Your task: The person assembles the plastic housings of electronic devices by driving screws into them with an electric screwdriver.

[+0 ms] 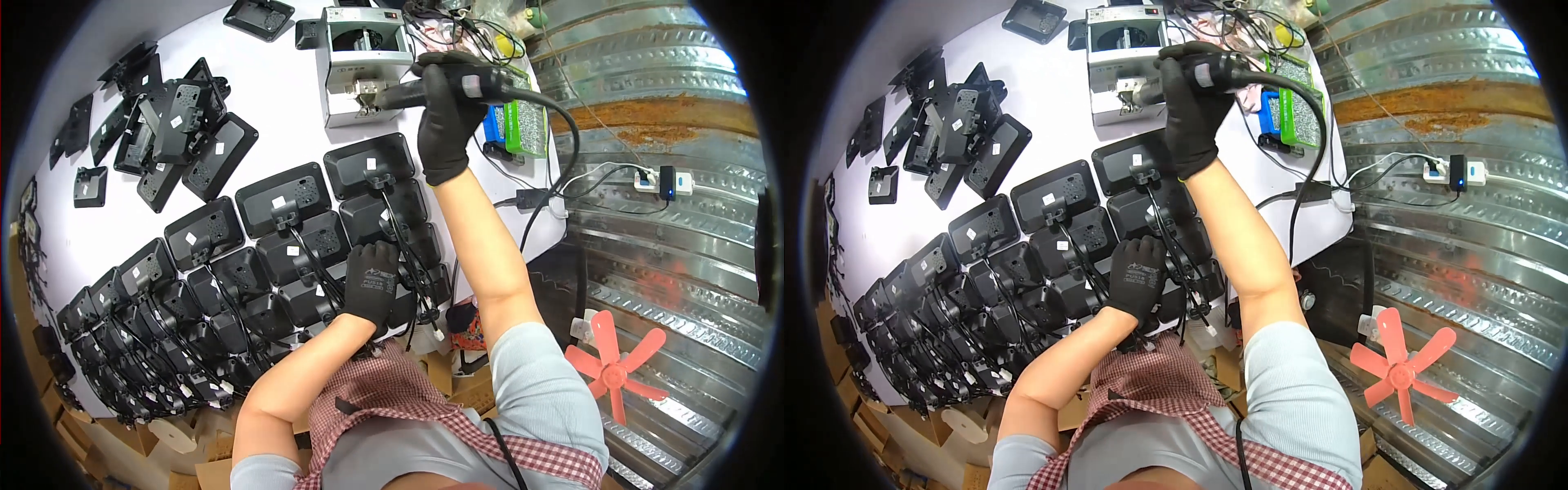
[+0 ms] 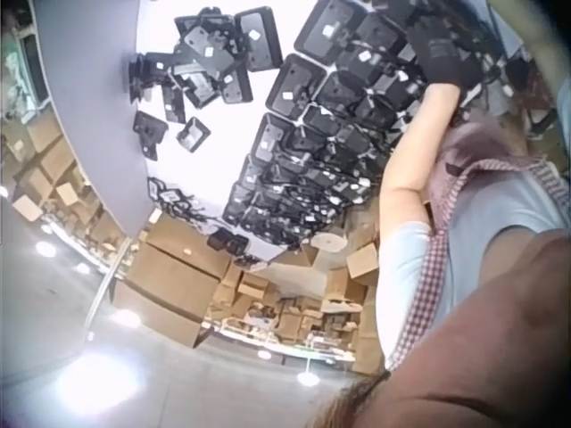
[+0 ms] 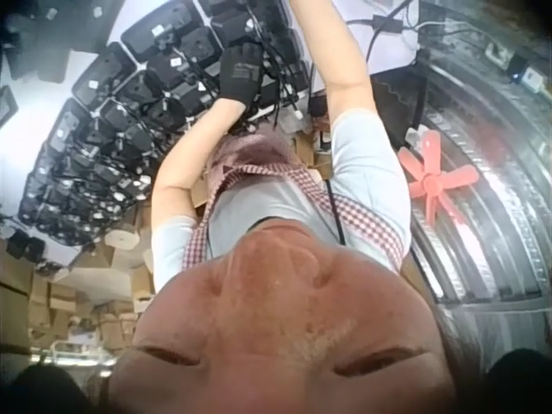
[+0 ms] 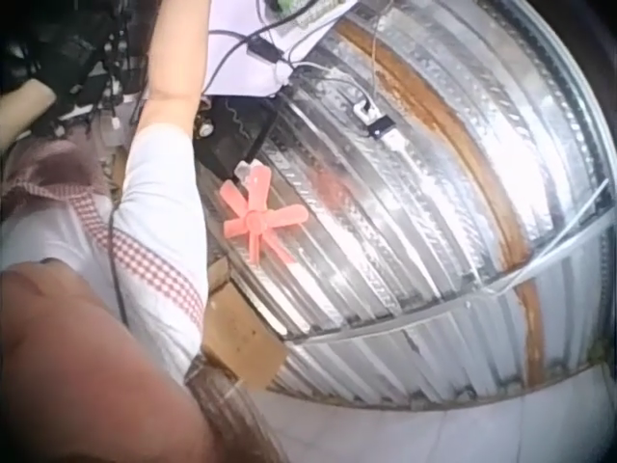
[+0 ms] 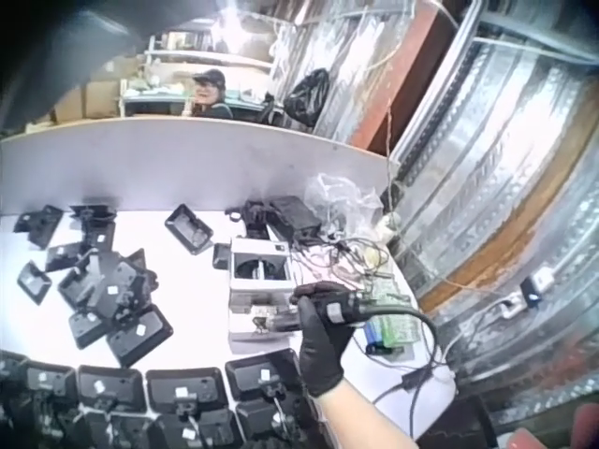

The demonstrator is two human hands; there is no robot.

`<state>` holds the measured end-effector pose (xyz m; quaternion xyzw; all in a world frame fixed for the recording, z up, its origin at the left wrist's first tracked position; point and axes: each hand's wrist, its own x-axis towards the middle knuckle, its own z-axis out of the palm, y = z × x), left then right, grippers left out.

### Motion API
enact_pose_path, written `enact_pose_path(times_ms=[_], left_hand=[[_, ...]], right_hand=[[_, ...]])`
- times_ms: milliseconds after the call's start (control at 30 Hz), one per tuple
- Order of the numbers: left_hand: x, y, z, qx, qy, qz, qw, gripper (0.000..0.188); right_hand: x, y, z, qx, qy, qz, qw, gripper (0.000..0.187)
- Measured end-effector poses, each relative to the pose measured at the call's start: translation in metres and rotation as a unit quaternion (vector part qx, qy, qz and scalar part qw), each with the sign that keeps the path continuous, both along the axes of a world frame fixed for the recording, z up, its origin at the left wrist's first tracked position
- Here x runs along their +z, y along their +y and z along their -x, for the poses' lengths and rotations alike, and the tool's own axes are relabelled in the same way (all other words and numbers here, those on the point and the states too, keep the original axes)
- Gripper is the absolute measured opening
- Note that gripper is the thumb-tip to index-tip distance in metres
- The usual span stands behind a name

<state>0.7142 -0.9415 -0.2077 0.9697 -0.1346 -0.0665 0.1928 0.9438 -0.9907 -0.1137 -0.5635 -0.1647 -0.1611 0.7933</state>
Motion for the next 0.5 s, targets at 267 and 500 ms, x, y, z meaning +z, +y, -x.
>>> enact_pose_path(times_ms=[267,500], left_hand=[[0.031,0.012,0.004,-0.003,-0.060,0.024,0.998,0.032],[0.000,-0.001,0.015,0.001,-0.060,0.064,0.996,0.025]], right_hand=[[0.023,0.007,-0.015,-0.026,-0.192,0.437,0.879,0.024],[0.014,0.017,0.008,0.012,0.035,0.214,0.976,0.023]])
